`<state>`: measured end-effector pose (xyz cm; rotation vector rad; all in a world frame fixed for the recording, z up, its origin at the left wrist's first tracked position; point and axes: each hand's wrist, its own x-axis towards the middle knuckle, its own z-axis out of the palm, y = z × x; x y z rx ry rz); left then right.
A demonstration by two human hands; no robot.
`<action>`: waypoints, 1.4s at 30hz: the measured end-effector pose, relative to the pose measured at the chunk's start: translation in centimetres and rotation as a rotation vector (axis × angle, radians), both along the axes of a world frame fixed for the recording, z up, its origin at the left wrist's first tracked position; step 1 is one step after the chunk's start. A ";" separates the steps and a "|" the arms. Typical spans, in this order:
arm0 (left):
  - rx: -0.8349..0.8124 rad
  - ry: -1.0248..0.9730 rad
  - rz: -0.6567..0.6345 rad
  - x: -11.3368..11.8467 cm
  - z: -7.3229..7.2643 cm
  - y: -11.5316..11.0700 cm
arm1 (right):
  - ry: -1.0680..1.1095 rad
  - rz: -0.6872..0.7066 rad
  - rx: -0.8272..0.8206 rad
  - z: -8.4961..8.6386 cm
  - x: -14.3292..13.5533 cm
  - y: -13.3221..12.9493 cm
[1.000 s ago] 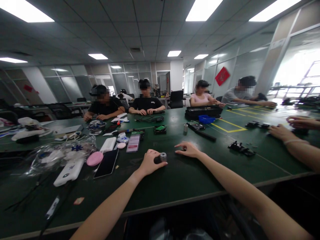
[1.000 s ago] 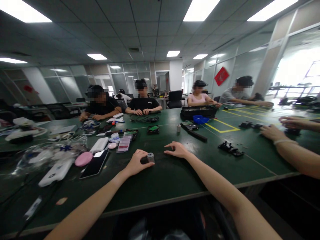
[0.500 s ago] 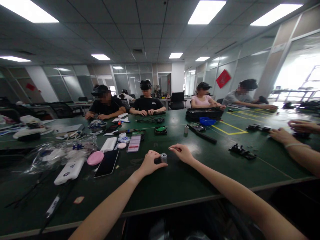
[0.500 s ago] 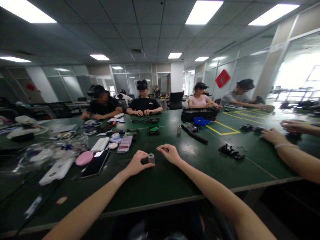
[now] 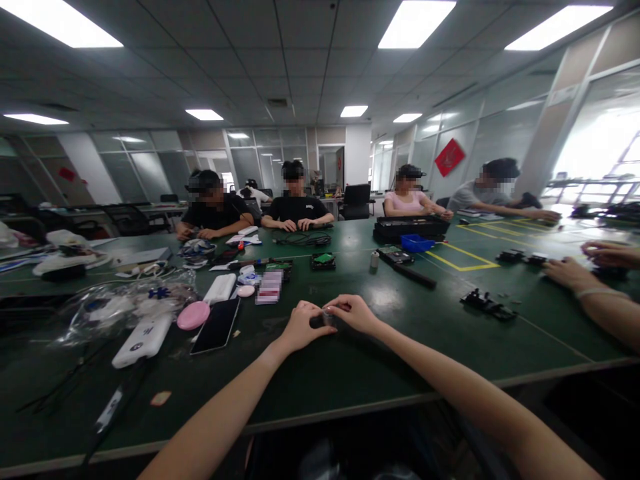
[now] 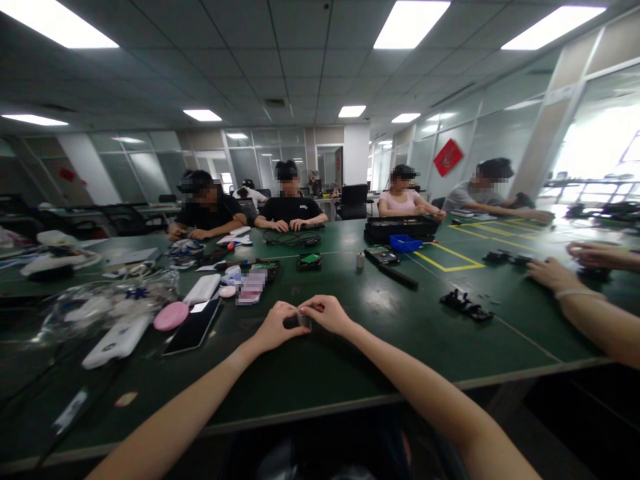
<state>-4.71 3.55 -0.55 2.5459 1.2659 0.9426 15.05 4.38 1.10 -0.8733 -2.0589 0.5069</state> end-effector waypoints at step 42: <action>0.016 0.025 0.001 0.1 0.0 0.0 | -0.013 -0.020 -0.100 -0.7 0.0 -0.1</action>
